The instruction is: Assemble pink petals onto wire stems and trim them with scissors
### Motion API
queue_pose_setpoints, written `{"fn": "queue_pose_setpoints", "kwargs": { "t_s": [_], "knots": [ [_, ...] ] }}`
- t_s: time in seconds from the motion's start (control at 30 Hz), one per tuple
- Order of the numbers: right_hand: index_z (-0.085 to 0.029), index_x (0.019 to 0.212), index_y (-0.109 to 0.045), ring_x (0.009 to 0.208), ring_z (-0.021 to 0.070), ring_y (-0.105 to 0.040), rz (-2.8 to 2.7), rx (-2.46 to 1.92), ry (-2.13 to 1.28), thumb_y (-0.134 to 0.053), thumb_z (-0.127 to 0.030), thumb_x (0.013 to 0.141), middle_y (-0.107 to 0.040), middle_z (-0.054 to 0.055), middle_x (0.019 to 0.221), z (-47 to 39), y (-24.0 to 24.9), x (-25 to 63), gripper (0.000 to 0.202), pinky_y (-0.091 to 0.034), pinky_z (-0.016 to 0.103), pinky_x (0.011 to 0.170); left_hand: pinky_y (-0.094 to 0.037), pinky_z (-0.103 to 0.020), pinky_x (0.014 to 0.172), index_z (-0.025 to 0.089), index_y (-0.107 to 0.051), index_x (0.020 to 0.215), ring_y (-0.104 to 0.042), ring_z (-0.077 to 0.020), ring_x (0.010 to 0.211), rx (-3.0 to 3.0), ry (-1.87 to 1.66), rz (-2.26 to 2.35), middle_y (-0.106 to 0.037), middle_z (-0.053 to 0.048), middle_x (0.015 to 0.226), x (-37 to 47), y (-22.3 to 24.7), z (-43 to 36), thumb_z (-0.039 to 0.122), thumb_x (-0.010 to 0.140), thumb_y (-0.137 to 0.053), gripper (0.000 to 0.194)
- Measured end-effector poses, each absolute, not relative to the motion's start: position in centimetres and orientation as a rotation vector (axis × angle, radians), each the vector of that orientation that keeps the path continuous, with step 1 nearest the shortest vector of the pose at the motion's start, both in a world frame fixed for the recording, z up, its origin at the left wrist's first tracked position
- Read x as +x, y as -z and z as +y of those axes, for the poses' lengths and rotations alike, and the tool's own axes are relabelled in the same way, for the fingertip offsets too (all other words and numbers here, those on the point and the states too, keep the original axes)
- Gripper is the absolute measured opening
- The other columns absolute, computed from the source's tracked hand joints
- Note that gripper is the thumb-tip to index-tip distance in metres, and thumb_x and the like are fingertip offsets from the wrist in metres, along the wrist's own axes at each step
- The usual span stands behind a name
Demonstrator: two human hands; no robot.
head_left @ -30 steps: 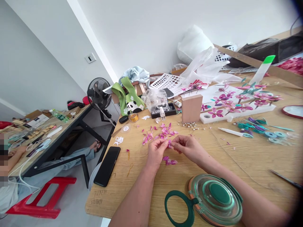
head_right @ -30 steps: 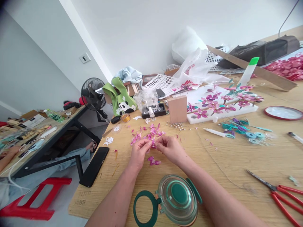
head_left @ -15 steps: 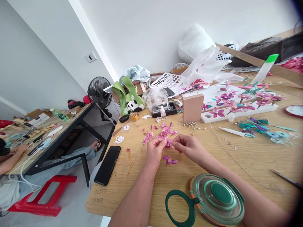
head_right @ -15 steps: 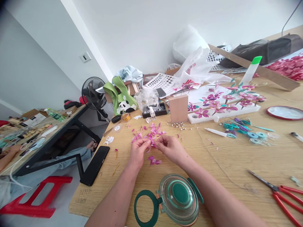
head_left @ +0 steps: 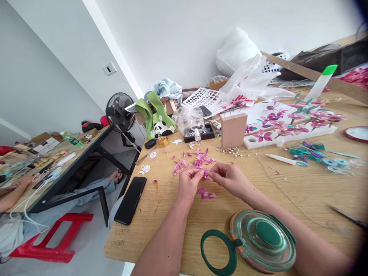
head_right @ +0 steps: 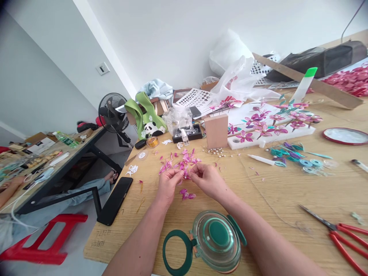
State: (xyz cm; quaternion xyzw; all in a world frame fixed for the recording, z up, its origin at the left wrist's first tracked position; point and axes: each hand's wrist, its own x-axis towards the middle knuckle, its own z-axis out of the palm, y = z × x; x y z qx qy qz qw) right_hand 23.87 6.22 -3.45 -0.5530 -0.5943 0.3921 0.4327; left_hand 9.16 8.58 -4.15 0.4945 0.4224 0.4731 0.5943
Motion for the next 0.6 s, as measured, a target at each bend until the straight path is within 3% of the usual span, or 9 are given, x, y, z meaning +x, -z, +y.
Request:
{"fn": "queue_pose_setpoints", "kwargs": {
  "t_s": [0.6],
  "knots": [
    [-0.017,0.065,-0.058,0.056,0.0142,-0.052,-1.523,-1.412,-0.915,-0.053,-0.032,0.073,-0.061,0.002,0.061,6.19,3.66,23.88,0.018,-0.038,0.026,0.053,-0.041,-0.025,0.056,0.015,-0.071,0.064,-0.050,-0.0095,0.049,1.155,-1.061,1.033,-0.063,0.000,0.053,9.16,4.17,8.59,0.029,0.061,-0.073,0.015]
  ]
}}
